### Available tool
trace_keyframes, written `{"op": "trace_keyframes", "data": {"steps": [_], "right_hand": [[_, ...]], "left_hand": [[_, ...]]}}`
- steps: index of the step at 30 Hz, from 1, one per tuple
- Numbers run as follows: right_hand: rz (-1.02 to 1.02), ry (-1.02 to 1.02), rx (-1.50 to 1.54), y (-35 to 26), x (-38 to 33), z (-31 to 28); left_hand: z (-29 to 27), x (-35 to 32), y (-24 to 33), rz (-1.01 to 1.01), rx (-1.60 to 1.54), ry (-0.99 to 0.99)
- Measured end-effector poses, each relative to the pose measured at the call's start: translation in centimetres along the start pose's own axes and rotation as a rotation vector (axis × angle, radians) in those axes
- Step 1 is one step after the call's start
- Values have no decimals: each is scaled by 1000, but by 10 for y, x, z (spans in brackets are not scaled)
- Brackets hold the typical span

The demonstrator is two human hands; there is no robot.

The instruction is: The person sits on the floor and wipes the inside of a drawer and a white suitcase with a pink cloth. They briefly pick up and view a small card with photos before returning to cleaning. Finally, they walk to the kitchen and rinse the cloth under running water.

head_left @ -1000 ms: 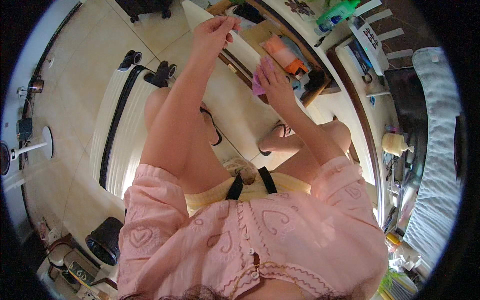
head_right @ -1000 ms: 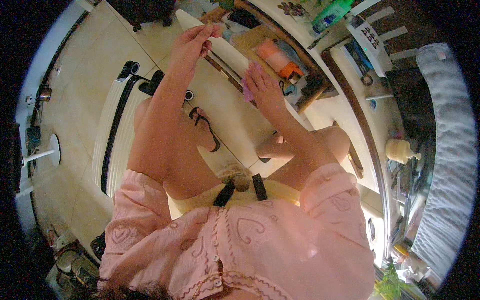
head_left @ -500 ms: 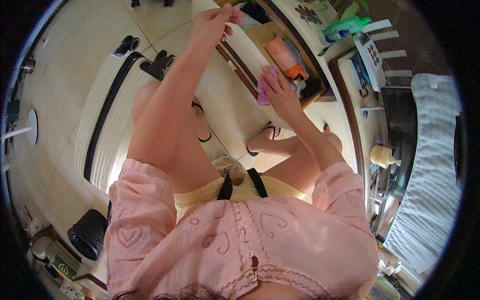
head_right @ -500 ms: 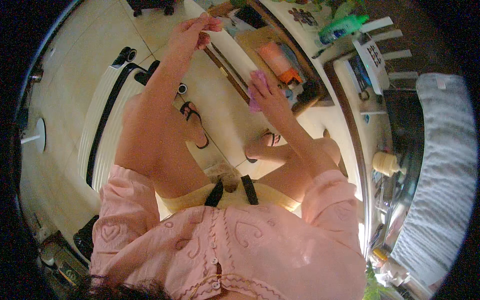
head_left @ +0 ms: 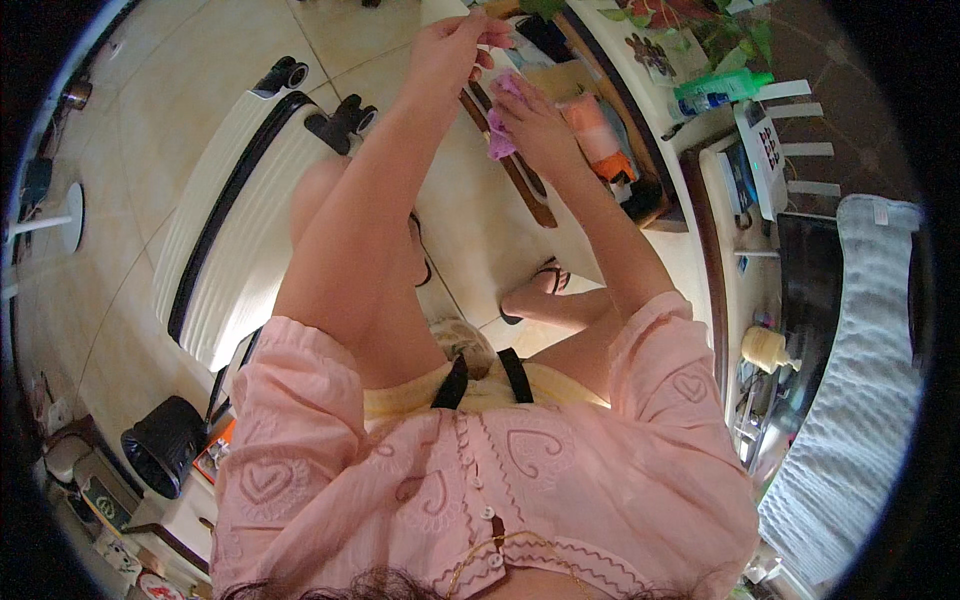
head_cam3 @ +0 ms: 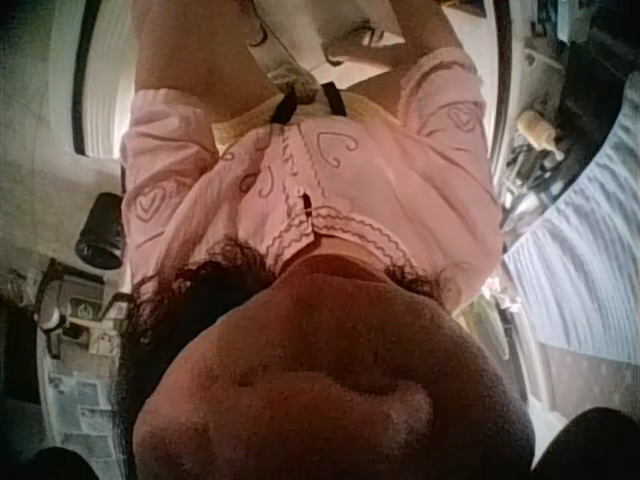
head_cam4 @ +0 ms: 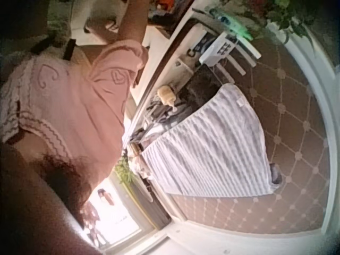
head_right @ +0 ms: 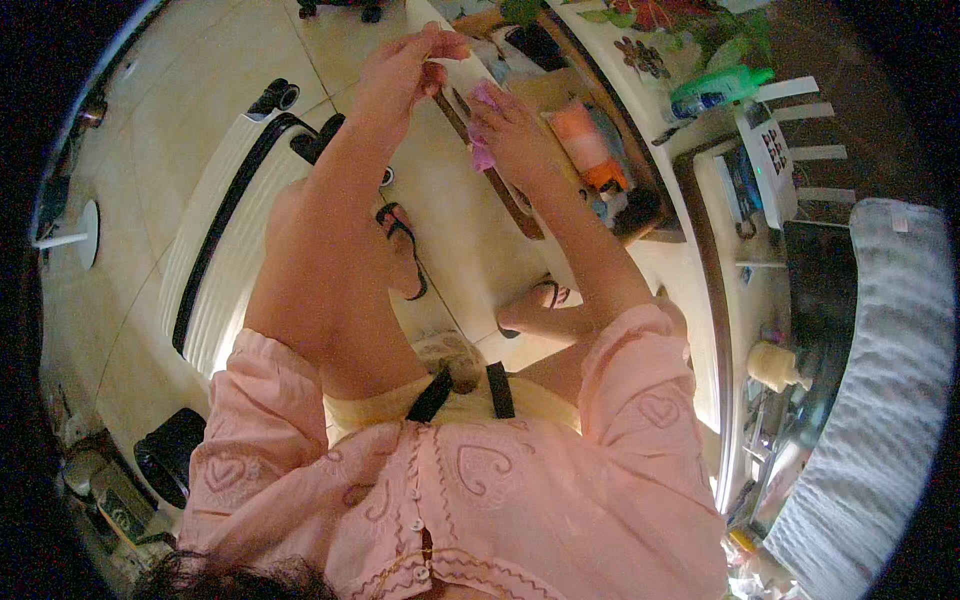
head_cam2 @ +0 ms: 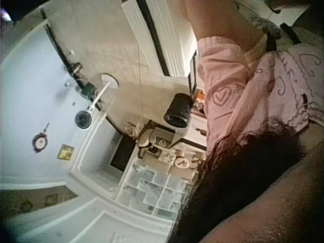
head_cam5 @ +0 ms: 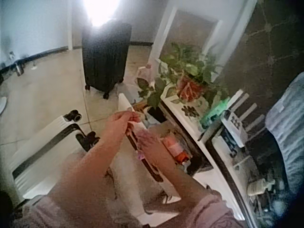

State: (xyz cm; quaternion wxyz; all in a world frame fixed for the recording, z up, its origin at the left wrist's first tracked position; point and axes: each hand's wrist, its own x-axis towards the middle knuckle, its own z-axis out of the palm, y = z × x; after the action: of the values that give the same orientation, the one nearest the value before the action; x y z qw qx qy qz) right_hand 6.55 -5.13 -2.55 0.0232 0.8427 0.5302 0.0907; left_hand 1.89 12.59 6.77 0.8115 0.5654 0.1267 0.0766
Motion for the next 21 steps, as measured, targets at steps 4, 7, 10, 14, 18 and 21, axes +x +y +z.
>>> {"op": "trace_keyframes", "data": {"steps": [4, 7, 10, 14, 18, 21], "right_hand": [[91, 62, -26, -9, -40, -10], [127, 3, -67, -20, -76, -18], [202, -30, 8, -34, -109, -32], [278, -64, -6, -46, -149, -44], [336, -103, 12, -57, -183, -55], [373, -104, 91, -63, -208, -65]], "left_hand": [[6, 6, -10, 20, 64, -64], [13, 6, -14, -60, 60, -43], [24, -5, -14, -70, 61, -25], [30, -4, -30, -95, 98, -79], [36, -11, -37, -107, 138, -86], [30, -5, -47, -75, 176, -140]]}}
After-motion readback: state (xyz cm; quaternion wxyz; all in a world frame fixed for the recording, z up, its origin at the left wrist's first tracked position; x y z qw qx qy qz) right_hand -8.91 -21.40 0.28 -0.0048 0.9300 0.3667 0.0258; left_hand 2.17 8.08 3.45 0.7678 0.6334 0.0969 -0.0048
